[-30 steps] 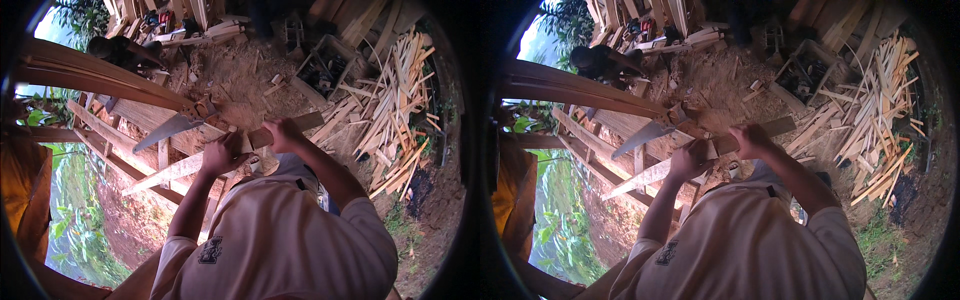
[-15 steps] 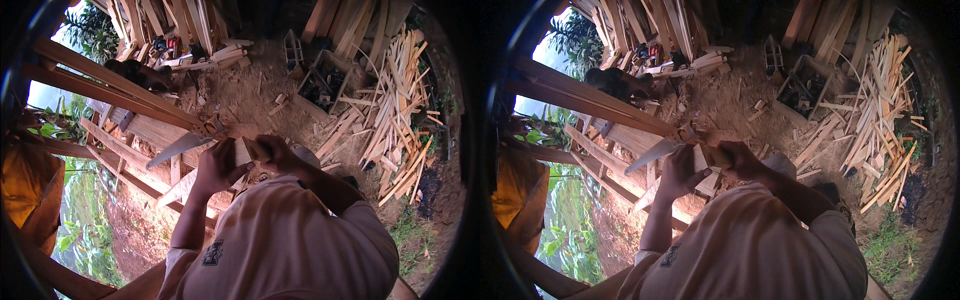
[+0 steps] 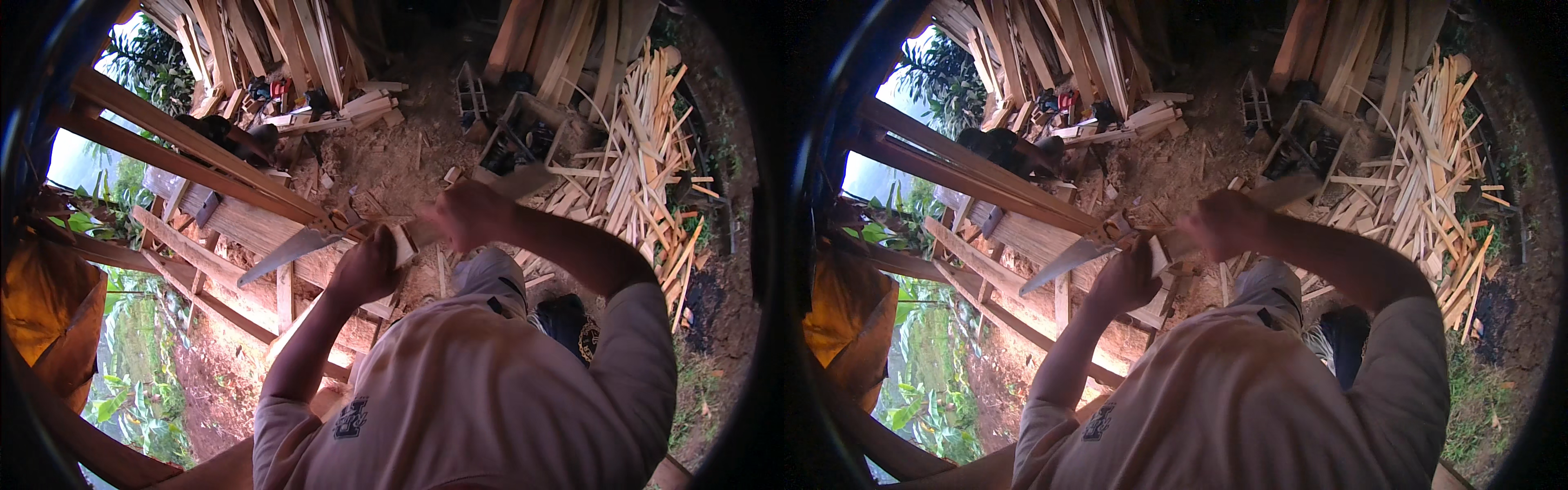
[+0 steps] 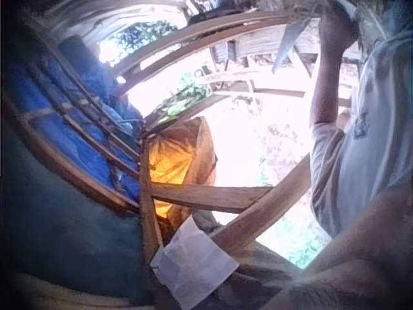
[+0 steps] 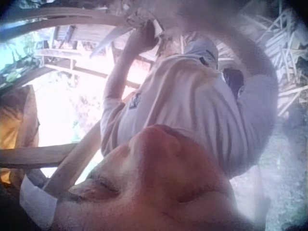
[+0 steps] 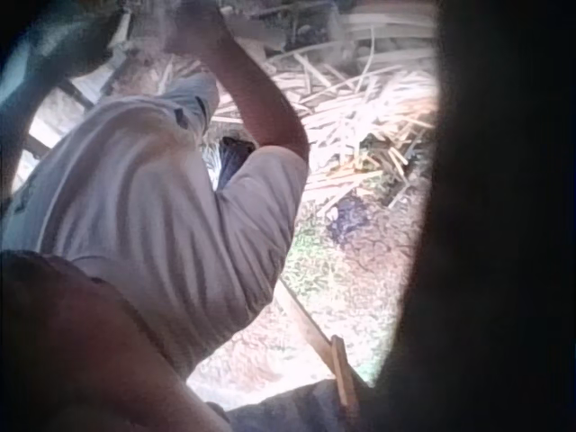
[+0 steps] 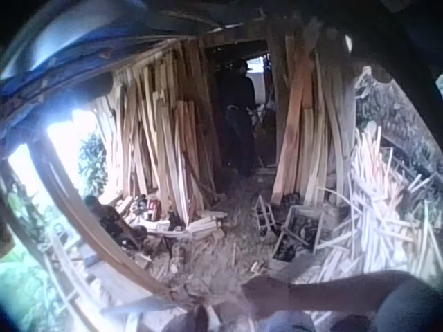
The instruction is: The person uses a hand saw to cut a wooden plank resting on a wooden frame. They repeatedly saw through the wood, repositioning the plank as needed, while another person works nearby.
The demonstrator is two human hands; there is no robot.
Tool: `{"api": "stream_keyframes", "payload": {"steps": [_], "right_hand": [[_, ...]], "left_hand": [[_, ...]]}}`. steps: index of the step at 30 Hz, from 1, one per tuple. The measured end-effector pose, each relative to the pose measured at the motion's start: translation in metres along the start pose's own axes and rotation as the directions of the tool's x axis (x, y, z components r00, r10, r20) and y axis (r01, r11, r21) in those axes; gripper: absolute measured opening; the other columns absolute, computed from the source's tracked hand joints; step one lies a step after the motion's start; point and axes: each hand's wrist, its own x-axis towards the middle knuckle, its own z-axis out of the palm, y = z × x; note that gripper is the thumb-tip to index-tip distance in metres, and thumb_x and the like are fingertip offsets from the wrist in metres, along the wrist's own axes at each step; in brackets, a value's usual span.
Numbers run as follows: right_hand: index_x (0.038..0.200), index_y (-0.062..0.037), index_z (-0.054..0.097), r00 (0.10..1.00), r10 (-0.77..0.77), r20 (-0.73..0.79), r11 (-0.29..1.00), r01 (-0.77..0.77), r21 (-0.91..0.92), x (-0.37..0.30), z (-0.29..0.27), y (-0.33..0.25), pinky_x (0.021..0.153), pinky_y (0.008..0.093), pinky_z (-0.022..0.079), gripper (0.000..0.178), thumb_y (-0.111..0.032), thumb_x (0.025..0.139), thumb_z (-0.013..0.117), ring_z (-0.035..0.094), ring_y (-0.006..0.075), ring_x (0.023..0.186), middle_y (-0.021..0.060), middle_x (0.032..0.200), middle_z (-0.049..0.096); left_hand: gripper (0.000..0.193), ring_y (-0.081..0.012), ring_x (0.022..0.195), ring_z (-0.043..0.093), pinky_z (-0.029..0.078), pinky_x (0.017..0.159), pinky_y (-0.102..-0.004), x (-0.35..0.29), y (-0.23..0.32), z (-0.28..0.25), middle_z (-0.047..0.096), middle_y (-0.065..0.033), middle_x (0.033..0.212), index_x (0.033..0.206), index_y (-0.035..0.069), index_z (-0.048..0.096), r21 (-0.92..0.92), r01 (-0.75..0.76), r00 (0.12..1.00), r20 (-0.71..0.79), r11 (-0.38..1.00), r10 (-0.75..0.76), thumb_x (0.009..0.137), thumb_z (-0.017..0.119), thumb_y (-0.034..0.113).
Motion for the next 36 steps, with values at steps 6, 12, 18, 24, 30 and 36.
{"api": "stream_keyframes", "payload": {"steps": [6,12,18,24,30,36], "right_hand": [[0.094,-0.0049,0.071,0.931,0.113,0.346,0.944,0.007,-0.329,0.001,0.032,0.034,0.077,0.0467,0.059,0.026,-0.017,0.071,0.073,0.075,0.0353,0.086,0.0164,0.089,0.075],[0.091,-0.0043,0.075,0.790,0.132,0.599,0.941,0.090,-0.326,-0.039,0.036,0.053,0.077,0.0462,0.059,0.023,-0.017,0.072,0.072,0.074,0.0352,0.092,0.0175,0.094,0.075],[0.093,-0.0002,0.075,0.757,0.121,0.642,0.964,0.064,-0.257,-0.057,0.047,0.056,0.078,0.0486,0.060,0.025,-0.016,0.076,0.068,0.074,0.0375,0.094,0.0203,0.097,0.075],[0.095,-0.0021,0.076,0.740,0.111,0.663,0.972,0.059,-0.228,-0.051,0.062,0.054,0.078,0.0482,0.061,0.027,-0.019,0.074,0.072,0.074,0.0381,0.094,0.0212,0.099,0.075],[0.096,-0.0014,0.076,0.720,0.109,0.685,0.977,0.051,-0.209,-0.053,0.074,0.050,0.078,0.0472,0.061,0.030,-0.020,0.073,0.074,0.074,0.0380,0.094,0.0219,0.100,0.075],[0.096,-0.0017,0.075,0.729,0.099,0.677,0.985,0.024,-0.169,-0.059,0.073,0.047,0.080,0.0470,0.060,0.028,-0.019,0.074,0.072,0.074,0.0370,0.095,0.0194,0.100,0.075]], "left_hand": [[0.037,-0.0458,0.085,0.069,0.058,0.076,-0.0545,0.044,-0.018,0.083,0.066,-0.0280,0.087,0.104,-0.007,0.055,-0.092,-0.029,0.991,0.131,0.995,0.041,0.078,0.069,0.017],[0.035,-0.0454,0.092,0.070,0.057,0.081,-0.0540,0.064,0.015,0.135,0.069,-0.0272,0.094,0.103,-0.004,0.059,-0.285,-0.021,0.960,0.263,0.958,0.099,0.077,0.068,0.018],[0.035,-0.0454,0.095,0.070,0.056,0.083,-0.0530,0.060,0.023,0.147,0.070,-0.0265,0.096,0.104,-0.004,0.060,-0.330,-0.115,0.923,0.312,0.937,0.224,0.078,0.067,0.018],[0.035,-0.0437,0.099,0.070,0.056,0.086,-0.0502,0.056,0.018,0.141,0.070,-0.0265,0.101,0.106,-0.004,0.063,-0.254,-0.097,0.902,0.386,0.962,0.193,0.078,0.067,0.016],[0.037,-0.0433,0.105,0.070,0.057,0.088,-0.0494,0.058,0.025,0.128,0.070,-0.0276,0.107,0.109,-0.005,0.064,-0.220,0.001,0.815,0.565,0.976,0.127,0.078,0.067,0.016],[0.038,-0.0422,0.106,0.070,0.056,0.089,-0.0498,0.045,0.033,0.130,0.071,-0.0276,0.107,0.111,-0.004,0.066,-0.247,0.084,0.854,0.516,0.965,0.058,0.079,0.067,0.017]]}}
